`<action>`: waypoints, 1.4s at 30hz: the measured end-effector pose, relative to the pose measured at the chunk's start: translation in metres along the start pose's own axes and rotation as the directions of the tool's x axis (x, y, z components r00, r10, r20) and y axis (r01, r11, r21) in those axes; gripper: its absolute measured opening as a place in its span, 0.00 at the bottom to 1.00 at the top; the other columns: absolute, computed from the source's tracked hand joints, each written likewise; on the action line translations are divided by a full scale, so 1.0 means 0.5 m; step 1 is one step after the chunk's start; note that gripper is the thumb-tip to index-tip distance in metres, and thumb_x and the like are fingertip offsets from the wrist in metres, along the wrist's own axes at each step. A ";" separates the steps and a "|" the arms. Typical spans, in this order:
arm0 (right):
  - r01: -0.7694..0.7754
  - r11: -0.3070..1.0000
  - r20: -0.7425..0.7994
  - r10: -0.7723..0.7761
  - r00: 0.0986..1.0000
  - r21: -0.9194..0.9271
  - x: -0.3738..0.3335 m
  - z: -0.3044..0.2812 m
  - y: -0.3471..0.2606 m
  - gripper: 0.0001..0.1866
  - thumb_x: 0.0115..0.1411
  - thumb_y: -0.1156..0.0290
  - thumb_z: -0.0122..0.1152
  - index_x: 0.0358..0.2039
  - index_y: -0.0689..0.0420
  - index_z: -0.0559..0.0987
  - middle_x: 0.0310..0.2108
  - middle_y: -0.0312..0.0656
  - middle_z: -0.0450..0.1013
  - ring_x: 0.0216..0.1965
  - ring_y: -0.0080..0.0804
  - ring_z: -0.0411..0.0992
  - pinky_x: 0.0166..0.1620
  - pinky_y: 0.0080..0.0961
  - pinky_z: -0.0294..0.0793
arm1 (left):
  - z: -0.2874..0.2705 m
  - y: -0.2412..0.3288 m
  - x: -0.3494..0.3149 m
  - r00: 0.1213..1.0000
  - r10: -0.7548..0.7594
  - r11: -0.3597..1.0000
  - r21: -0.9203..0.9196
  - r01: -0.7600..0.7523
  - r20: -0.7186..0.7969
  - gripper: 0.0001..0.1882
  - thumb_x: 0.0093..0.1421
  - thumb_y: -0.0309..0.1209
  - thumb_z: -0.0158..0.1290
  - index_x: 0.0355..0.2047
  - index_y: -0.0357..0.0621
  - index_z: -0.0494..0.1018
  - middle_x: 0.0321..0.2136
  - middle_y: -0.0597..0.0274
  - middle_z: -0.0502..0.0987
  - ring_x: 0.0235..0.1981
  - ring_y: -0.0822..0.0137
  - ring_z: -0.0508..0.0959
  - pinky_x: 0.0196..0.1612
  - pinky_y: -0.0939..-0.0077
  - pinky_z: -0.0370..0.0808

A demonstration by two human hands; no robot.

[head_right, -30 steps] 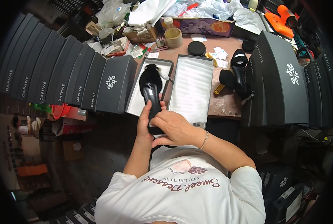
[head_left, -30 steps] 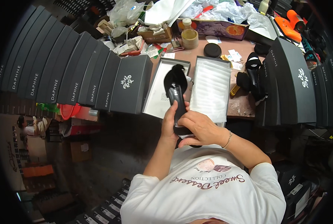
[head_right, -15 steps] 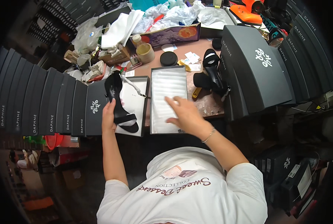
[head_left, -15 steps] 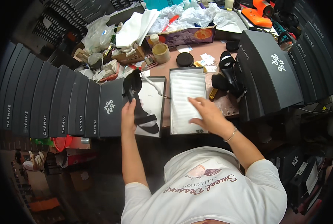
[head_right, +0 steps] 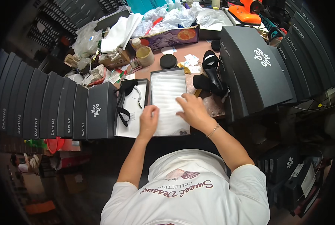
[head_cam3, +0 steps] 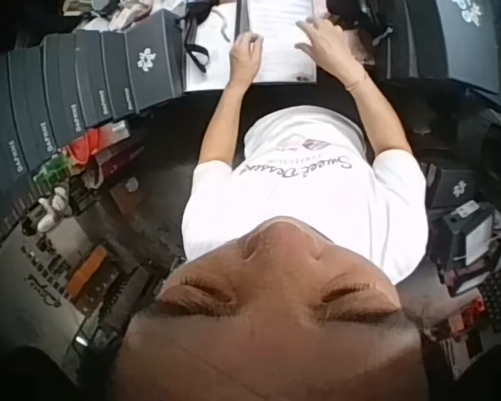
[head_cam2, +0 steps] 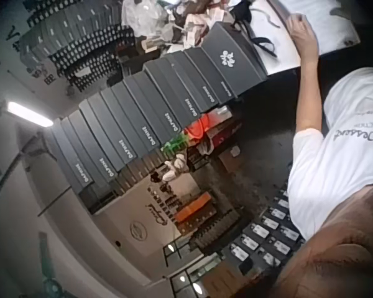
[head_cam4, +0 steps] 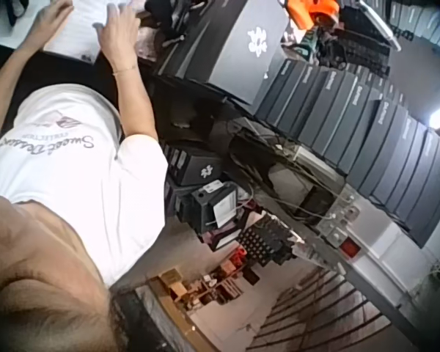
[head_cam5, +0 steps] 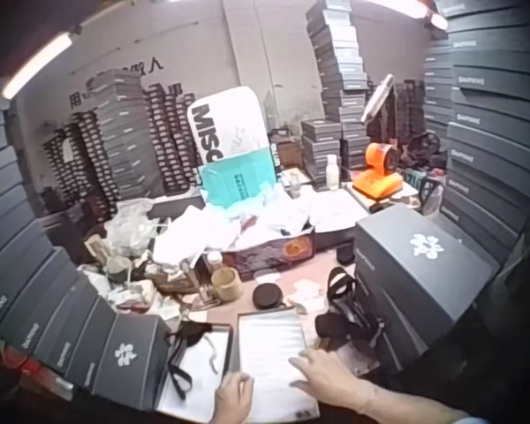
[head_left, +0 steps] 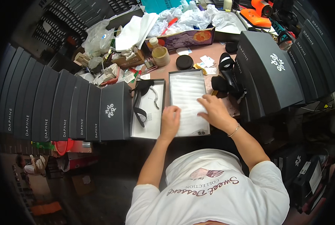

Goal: The recorder is inspecting, cleaning with a brush and cloth, and then packing high-heeled shoes into boxes with tissue paper.

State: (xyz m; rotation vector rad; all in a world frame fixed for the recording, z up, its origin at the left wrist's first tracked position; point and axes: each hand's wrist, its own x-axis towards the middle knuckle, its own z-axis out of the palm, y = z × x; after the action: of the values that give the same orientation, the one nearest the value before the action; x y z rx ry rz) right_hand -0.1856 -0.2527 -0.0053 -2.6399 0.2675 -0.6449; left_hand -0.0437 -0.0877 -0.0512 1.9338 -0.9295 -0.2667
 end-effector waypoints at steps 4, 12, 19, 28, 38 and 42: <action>-0.052 0.944 0.204 0.124 0.971 -0.325 -0.015 -0.011 0.008 0.25 0.44 0.67 0.71 0.45 0.54 0.75 0.54 0.51 0.65 0.61 0.51 0.57 0.62 0.53 0.51 | -0.037 0.022 -0.025 0.959 0.235 0.919 0.284 -0.272 0.158 0.18 0.55 0.35 0.59 0.43 0.40 0.70 0.49 0.48 0.70 0.57 0.48 0.65 0.60 0.48 0.58; -0.013 0.984 0.214 0.052 0.976 -0.179 -0.015 0.092 0.040 0.18 0.51 0.70 0.65 0.43 0.56 0.76 0.56 0.51 0.64 0.62 0.51 0.57 0.61 0.58 0.51 | 0.041 -0.019 0.006 0.931 0.121 0.773 0.555 -0.305 0.343 0.09 0.53 0.31 0.59 0.32 0.41 0.75 0.47 0.52 0.73 0.58 0.51 0.66 0.62 0.37 0.49; -0.432 0.647 0.220 0.385 0.896 0.628 -0.007 0.033 0.008 0.26 0.58 0.70 0.61 0.56 0.59 0.67 0.57 0.54 0.63 0.57 0.51 0.64 0.56 0.33 0.66 | -0.012 -0.052 -0.087 0.787 -0.532 0.528 -0.849 0.021 -0.312 0.10 0.65 0.27 0.49 0.45 0.38 0.70 0.42 0.61 0.73 0.44 0.70 0.73 0.48 0.76 0.69; 0.275 0.951 0.371 -0.309 0.876 0.144 0.081 0.222 -0.156 0.25 0.55 0.60 0.60 0.51 0.57 0.71 0.55 0.48 0.66 0.61 0.46 0.59 0.62 0.59 0.51 | -0.065 0.128 -0.137 0.994 -0.091 0.966 -0.249 0.073 -0.065 0.11 0.66 0.31 0.47 0.36 0.34 0.73 0.27 0.61 0.76 0.26 0.75 0.75 0.31 0.81 0.72; -0.081 0.997 0.409 0.075 0.910 -0.003 0.057 0.166 -0.016 0.42 0.48 0.66 0.68 0.62 0.52 0.58 0.55 0.72 0.58 0.40 0.58 0.73 0.43 0.41 0.76 | 0.033 -0.090 0.038 0.980 -0.197 0.976 -0.087 0.198 0.017 0.27 0.66 0.35 0.43 0.62 0.33 0.56 0.56 0.38 0.65 0.58 0.43 0.66 0.61 0.58 0.61; -0.110 0.968 0.354 0.186 0.916 -0.224 0.054 0.275 0.045 0.19 0.50 0.68 0.61 0.44 0.53 0.74 0.42 0.58 0.69 0.34 0.50 0.74 0.35 0.42 0.76 | 0.036 -0.076 0.041 0.983 -0.183 0.982 -0.040 0.184 0.028 0.26 0.66 0.33 0.42 0.61 0.32 0.57 0.55 0.34 0.66 0.57 0.42 0.66 0.58 0.59 0.63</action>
State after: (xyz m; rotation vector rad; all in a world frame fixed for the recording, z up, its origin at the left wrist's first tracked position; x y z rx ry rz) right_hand -0.0984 -0.2336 -0.1155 -2.8280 0.4326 -0.0592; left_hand -0.0203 -0.1038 -0.0883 1.9836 -0.7553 -0.4153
